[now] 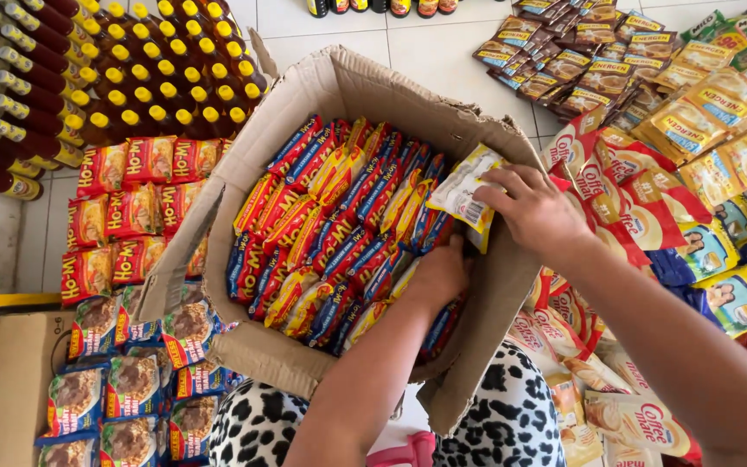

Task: Organizing and stocking instant noodle packets on shelves and into boxes.

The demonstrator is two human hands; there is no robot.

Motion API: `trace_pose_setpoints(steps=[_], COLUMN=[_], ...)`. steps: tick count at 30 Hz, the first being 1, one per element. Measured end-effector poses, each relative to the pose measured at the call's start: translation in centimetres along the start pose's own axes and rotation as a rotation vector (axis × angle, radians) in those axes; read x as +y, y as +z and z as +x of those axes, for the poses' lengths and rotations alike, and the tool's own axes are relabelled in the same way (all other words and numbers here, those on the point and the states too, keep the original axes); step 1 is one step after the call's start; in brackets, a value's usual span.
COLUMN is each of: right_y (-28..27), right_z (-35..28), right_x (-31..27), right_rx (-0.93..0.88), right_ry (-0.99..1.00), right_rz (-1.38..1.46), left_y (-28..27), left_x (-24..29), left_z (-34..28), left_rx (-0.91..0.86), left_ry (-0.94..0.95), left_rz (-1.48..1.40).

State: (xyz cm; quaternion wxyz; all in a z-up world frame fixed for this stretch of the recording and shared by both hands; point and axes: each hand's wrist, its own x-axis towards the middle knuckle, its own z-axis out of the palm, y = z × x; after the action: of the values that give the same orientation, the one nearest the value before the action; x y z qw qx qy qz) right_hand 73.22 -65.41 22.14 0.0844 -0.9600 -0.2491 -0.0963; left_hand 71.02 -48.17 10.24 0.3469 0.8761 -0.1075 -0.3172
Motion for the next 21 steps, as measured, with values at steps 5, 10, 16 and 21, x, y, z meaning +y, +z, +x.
trace_pose_setpoints(steps=[5, 10, 16, 21], right_y=[-0.6, 0.0, 0.3, 0.0], right_z=[-0.8, -1.8, -2.7, -2.5], right_x=[-0.4, -0.5, -0.2, -0.5], right_rx=[0.158, 0.156, 0.150, 0.165], right_ry=[0.005, -0.068, -0.031, -0.054], right_rz=[0.181, 0.032, 0.097, 0.066], left_y=[0.7, 3.6, 5.7, 5.6], left_x=[1.2, 1.6, -2.0, -3.7], left_z=[3.7, 8.8, 8.4, 7.6], left_rx=[0.057, 0.511, 0.554, 0.245], left_ry=[0.093, 0.427, 0.543, 0.520], left_rz=[0.135, 0.189, 0.347, 0.399])
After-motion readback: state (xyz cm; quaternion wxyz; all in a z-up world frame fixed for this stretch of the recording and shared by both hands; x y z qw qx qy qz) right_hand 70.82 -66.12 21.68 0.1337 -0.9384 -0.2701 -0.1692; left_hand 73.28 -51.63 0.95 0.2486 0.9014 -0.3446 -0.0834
